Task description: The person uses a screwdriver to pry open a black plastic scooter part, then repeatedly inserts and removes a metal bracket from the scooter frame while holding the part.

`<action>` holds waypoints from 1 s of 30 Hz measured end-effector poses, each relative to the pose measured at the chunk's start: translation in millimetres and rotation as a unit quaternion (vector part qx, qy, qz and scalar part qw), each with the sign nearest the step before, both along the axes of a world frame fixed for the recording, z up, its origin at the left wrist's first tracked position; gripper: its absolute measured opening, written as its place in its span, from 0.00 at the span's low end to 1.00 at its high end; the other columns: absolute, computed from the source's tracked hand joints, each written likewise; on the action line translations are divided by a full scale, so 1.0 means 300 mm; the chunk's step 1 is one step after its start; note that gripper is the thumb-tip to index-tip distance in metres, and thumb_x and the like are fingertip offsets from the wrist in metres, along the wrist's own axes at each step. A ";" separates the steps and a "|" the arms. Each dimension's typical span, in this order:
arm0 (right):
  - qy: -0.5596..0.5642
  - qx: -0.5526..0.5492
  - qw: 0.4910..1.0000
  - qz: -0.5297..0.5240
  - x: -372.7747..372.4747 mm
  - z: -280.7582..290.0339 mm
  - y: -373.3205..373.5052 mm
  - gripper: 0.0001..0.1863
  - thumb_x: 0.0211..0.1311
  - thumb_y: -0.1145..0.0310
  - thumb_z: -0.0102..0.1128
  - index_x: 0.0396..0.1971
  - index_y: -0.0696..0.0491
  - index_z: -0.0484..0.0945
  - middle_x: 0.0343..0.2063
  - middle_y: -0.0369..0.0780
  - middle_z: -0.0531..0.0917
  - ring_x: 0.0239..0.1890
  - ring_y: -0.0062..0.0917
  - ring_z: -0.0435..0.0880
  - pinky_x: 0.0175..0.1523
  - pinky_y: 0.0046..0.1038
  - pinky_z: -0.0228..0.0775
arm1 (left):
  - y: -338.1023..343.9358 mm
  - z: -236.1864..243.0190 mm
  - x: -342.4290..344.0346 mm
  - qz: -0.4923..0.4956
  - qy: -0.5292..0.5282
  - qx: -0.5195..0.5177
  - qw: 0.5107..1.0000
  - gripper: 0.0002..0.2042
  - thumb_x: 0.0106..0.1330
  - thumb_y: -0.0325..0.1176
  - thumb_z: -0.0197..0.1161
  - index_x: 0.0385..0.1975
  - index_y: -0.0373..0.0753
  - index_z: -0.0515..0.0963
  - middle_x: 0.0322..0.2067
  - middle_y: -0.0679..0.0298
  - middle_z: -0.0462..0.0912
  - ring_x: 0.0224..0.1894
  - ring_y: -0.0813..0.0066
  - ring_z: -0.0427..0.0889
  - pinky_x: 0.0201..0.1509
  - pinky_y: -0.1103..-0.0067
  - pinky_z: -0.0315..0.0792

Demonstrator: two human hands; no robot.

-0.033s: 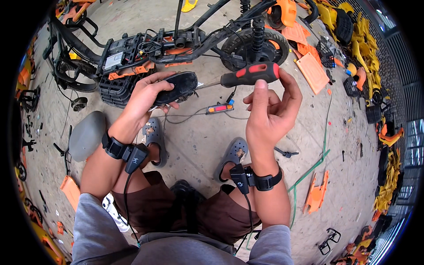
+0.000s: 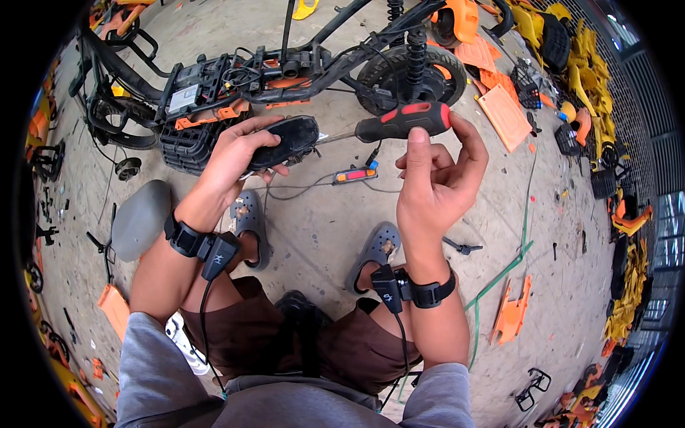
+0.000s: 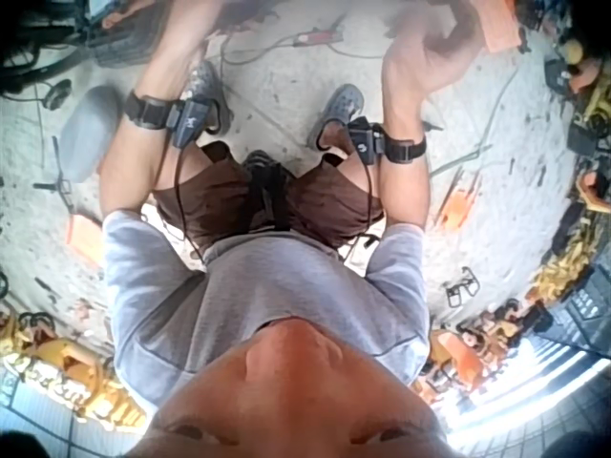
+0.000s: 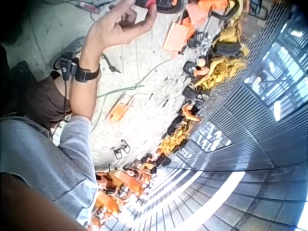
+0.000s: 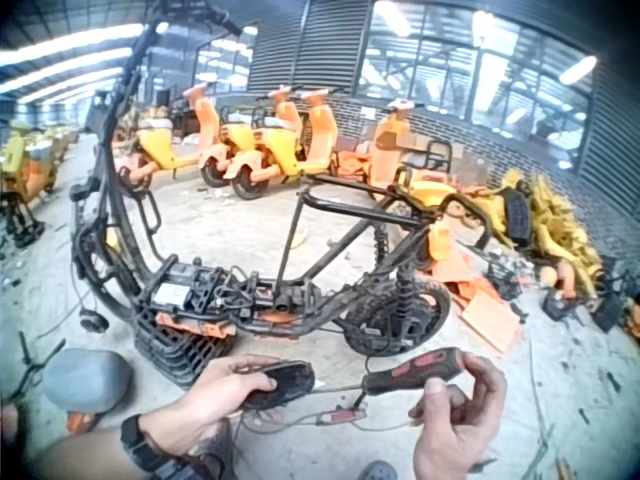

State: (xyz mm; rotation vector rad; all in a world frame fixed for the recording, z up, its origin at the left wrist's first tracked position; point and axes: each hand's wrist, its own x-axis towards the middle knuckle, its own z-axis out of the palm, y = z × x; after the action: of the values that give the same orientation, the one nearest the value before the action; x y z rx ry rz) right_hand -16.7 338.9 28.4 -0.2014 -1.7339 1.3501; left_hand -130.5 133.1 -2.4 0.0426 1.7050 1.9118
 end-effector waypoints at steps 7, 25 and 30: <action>0.005 -0.047 0.998 0.032 0.007 0.009 -0.008 0.20 0.64 0.77 0.55 0.54 0.60 0.62 0.54 0.48 0.71 0.28 0.20 0.81 0.25 0.18 0.71 | 0.002 0.001 0.002 -0.003 -0.001 -0.001 1.000 0.22 0.62 0.27 0.56 0.57 0.29 0.68 0.34 0.52 0.82 0.24 0.68 0.84 0.19 0.81 0.71; 0.020 -0.029 0.998 0.053 0.002 -0.004 -0.003 0.20 0.65 0.77 0.53 0.56 0.60 0.62 0.54 0.51 0.71 0.25 0.24 0.81 0.24 0.20 0.72 | -0.001 -0.002 0.002 0.001 0.001 0.003 1.000 0.23 0.62 0.27 0.56 0.57 0.27 0.67 0.36 0.51 0.82 0.24 0.67 0.84 0.19 0.81 0.71; 0.033 -0.011 0.999 0.037 0.002 -0.016 0.010 0.20 0.62 0.81 0.54 0.53 0.61 0.62 0.56 0.52 0.70 0.27 0.21 0.82 0.25 0.18 0.73 | -0.003 -0.004 -0.002 0.002 0.000 0.000 1.000 0.23 0.62 0.27 0.56 0.57 0.27 0.67 0.36 0.52 0.82 0.24 0.67 0.84 0.19 0.81 0.71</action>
State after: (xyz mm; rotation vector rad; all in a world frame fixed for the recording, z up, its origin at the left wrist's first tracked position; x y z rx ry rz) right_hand -16.0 341.8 23.6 -0.1051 -1.6863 1.4140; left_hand -131.1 132.3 -3.7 0.0380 1.7069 1.9139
